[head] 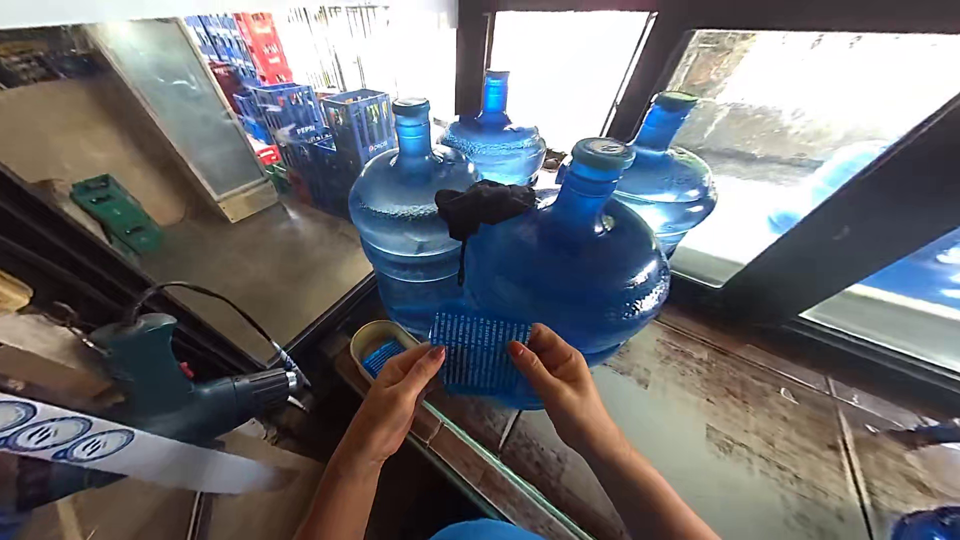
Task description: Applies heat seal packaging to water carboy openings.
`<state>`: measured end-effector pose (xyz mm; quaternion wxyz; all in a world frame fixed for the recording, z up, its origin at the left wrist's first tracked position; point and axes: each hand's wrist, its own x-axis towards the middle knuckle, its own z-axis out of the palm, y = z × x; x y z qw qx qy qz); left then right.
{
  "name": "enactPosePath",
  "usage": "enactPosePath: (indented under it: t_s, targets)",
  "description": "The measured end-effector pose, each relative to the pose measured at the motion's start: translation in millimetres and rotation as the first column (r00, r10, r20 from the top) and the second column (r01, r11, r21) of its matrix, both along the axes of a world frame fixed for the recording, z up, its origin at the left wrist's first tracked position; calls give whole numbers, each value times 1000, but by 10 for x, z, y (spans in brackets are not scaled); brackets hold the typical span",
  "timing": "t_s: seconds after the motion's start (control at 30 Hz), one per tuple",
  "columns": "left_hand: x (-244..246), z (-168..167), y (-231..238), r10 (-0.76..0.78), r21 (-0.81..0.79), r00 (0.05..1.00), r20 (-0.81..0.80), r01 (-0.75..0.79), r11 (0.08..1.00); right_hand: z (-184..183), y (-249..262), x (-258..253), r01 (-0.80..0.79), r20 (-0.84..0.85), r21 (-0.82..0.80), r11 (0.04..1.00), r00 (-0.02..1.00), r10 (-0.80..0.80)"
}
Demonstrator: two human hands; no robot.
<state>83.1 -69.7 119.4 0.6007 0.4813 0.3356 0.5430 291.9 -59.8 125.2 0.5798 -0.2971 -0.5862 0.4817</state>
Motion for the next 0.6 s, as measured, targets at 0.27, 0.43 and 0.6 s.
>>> enactPosePath:
  t_s: [0.27,0.43,0.6]
  targets:
    - [208,-93,81,-327,125,929,175,308,943,-19,-154,251,-48,148,292,955,989,4]
    - [251,-49,-55,-509,283,861,10,486,827,-22,-275,357,-15,261,423,906,959,-106]
    - [404,171,217,-319,522,856,-406,504,689,23,-329,470,-33,185,397,917,982,-45]
